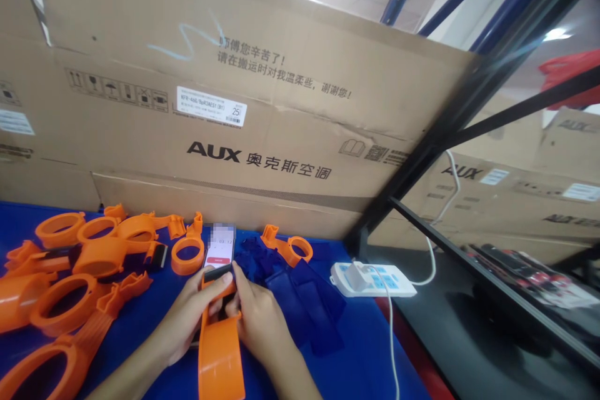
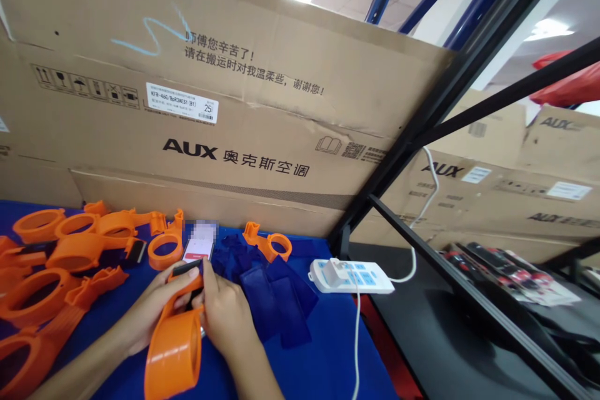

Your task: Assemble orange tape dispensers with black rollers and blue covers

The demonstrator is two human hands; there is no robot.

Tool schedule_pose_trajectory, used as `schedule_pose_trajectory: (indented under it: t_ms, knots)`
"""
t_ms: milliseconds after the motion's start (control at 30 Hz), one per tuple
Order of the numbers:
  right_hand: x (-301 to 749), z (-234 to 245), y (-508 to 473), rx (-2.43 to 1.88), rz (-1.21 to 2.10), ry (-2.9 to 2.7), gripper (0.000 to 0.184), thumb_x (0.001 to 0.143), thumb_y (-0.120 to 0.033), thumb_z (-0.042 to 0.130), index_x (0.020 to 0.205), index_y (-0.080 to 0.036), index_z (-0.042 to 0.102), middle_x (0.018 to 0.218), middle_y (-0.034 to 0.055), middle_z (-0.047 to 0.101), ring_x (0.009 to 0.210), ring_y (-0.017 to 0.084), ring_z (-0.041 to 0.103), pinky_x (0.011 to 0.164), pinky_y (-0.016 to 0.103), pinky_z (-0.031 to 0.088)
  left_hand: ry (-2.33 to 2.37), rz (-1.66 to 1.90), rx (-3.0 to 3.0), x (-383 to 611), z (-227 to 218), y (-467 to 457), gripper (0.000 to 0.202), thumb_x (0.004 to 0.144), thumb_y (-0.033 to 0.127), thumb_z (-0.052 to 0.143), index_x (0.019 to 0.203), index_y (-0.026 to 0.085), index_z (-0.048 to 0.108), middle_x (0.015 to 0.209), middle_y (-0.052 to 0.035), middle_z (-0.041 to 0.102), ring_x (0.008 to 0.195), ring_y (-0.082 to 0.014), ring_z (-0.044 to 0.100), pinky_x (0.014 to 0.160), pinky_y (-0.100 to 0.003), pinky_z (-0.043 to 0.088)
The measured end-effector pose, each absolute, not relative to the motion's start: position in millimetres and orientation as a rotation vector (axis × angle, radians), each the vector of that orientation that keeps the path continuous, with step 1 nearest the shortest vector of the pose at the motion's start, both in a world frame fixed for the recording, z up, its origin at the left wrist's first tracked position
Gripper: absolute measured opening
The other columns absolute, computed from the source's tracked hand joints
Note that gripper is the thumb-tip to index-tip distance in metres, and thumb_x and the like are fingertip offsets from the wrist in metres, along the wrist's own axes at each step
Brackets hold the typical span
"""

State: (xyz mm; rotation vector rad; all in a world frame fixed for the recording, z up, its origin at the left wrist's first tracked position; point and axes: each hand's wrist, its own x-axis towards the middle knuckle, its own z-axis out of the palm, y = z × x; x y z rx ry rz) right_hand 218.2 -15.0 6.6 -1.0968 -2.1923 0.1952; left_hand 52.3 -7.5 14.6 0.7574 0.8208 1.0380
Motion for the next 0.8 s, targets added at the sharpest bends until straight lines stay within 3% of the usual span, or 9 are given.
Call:
schedule_pose_trajectory:
  t_ms: [100,333,500,800]
  knots:
    - [220,9,-14,-1.070,0.178,-2.183,0.072,0.084,-0.010,0.051,0.155,-0.012,0.036,0.091,0.0083,0.074,0.072,0.021,0.070,0.071,0.034,0.061,0.816,1.051,0.734,53,15,-9,0.030,0.083,0.045,0.078,0.081,0.021,0.060,0.055,0.0068,0.048,0.049,-0.0099,0.044,0.054,-0.022,0.040]
    - [226,17,-12,-1.003,0.220,-2.087,0.052,0.098,-0.014,0.042,0.150,-0.014,0.046,0.093,0.0105,0.076,0.074,0.021,0.073,0.072,0.033,0.062,0.784,1.070,0.754,55,20,-11,0.028,0.085,0.044,0.076,0.081,0.021,0.061,0.057,0.0048,0.054,0.050,-0.0097,0.048,0.053,-0.020,0.040]
    - [226,20,-12,-0.975,0.242,-2.062,0.051,0.099,-0.026,0.055,0.149,-0.016,0.048,0.108,0.0135,0.076,0.090,0.025,0.075,0.079,0.036,0.062,0.788,1.084,0.723,56,21,-11,0.027,0.087,0.046,0.075,0.091,0.023,0.061,0.056,0.0062,0.053,0.047,-0.0093,0.048,0.050,-0.019,0.040]
    - [225,16,-15,-1.025,0.039,-2.097,0.047,0.101,-0.022,0.045,0.146,-0.009,0.050,0.091,0.0144,0.076,0.075,0.024,0.073,0.074,0.039,0.063,0.764,1.066,0.723,59,17,-14,0.030,0.087,0.047,0.071,0.080,0.024,0.053,0.046,0.0087,0.045,0.038,-0.0090,0.042,0.043,-0.019,0.035]
